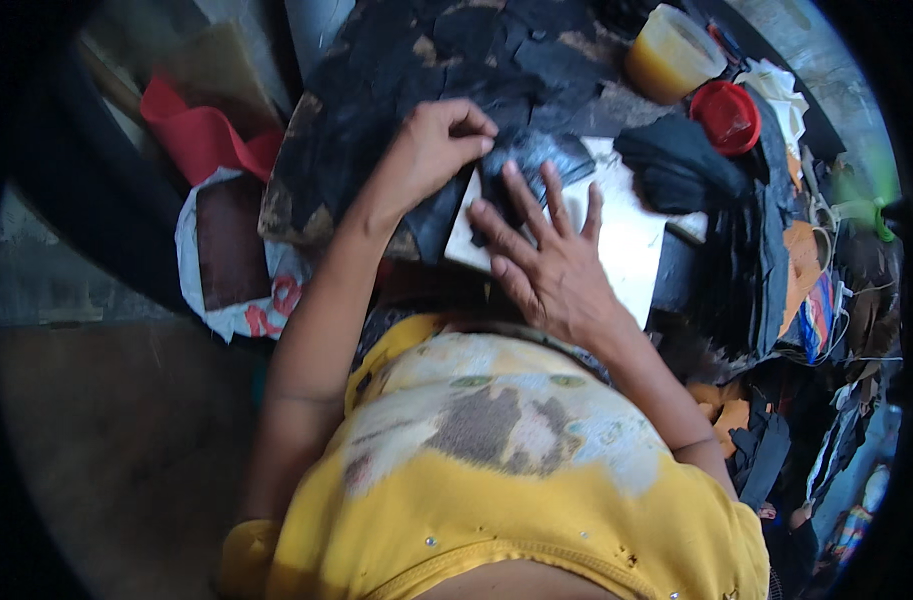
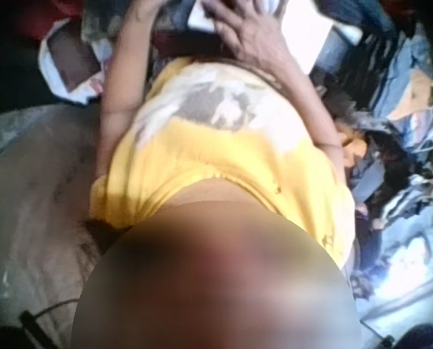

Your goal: The person repeatedly rubs black leather pieces on a white rectangular board using both hands. They pick up individual pieces, rub them against the board, and place them back down, continuing this cycle throughout the clip.

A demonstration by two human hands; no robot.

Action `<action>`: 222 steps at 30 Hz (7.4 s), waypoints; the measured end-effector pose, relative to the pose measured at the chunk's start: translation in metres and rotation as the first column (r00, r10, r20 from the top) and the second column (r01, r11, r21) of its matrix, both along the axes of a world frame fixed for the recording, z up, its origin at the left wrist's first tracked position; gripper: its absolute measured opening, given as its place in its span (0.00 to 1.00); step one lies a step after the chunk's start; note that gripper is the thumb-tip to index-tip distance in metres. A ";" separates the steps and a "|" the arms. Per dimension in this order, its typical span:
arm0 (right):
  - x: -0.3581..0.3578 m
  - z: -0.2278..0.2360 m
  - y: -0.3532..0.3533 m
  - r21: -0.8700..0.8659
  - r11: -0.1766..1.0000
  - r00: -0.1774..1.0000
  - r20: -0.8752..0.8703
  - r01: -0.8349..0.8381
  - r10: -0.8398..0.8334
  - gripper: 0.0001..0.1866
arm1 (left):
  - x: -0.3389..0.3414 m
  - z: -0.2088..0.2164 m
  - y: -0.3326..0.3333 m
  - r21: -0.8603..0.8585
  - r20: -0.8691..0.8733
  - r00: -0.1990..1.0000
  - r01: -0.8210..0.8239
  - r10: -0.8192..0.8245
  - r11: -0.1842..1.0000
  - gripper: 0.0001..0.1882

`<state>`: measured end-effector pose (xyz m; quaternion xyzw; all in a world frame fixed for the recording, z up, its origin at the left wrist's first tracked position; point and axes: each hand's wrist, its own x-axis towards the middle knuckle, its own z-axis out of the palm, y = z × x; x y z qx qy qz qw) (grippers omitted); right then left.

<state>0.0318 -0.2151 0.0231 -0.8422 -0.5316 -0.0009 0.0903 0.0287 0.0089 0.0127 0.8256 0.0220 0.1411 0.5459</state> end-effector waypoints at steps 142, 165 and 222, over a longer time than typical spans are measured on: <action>0.065 -0.018 -0.005 0.069 0.926 0.864 0.342 0.371 -0.371 0.41 | 0.003 -0.004 -0.013 0.091 -0.025 0.984 -0.175 0.178 0.980 0.08; 0.055 0.001 -0.018 0.029 0.999 0.963 0.266 0.037 -0.043 0.25 | -0.002 -0.003 0.001 -0.011 -0.064 0.995 -0.075 0.074 0.997 0.10; 0.216 0.031 0.035 0.665 0.634 0.513 -0.731 0.393 0.449 0.29 | -0.045 -0.002 -0.021 0.604 0.078 0.995 -0.102 0.068 0.790 0.22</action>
